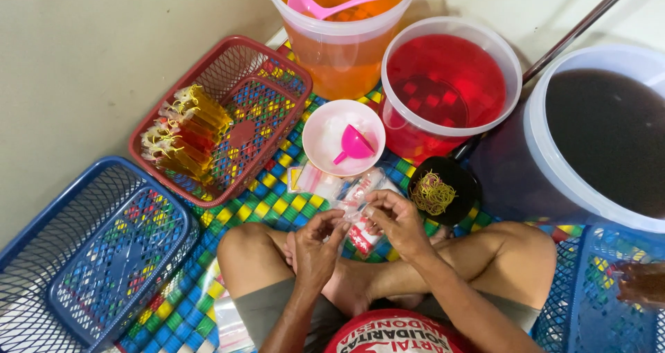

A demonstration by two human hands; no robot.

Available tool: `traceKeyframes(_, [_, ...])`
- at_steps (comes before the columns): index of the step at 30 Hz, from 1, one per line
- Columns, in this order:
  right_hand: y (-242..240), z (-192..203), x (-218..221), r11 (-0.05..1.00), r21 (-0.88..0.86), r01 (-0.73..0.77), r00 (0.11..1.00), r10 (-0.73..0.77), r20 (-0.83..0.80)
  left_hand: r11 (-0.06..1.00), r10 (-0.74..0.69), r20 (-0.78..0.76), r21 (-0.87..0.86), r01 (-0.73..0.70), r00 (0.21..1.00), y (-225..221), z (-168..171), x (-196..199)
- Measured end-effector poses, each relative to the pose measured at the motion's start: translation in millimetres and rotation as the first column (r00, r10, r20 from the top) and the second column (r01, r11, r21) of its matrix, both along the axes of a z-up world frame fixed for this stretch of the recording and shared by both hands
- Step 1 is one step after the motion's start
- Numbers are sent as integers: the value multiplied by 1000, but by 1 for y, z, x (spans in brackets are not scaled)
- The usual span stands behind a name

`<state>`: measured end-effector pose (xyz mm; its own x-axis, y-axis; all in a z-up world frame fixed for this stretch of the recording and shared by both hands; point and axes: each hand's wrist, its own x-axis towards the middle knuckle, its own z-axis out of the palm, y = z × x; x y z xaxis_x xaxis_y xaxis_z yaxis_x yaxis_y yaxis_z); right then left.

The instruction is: Filling small plastic bags with flavored liquid and tying them with rubber bands to make ice cream sticks.

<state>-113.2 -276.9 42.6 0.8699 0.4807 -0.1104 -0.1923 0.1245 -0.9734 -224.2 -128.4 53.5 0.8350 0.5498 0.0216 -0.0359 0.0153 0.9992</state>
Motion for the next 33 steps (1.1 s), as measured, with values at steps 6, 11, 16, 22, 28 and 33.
traceKeyframes(6, [47,-36,109,804,-595,2,1000,3,7,984,46,62,-174,-34,997,17,0,-8])
traceKeyframes(11, [87,-51,147,743,-662,-94,991,9,-131,986,141,179,-111,-122,974,26,20,-22])
traceKeyframes(16, [103,-81,158,685,-725,-78,986,-54,-157,973,213,150,56,-223,965,32,37,-30])
traceKeyframes(22, [88,-50,128,822,-567,-50,998,68,11,985,174,158,-43,-169,972,40,28,-20])
traceKeyframes(28, [14,60,51,987,-114,-113,931,145,335,976,216,96,-26,-214,972,45,14,-6])
traceKeyframes(33, [-23,91,23,982,-146,-121,880,174,442,970,234,78,56,-238,969,35,17,2])
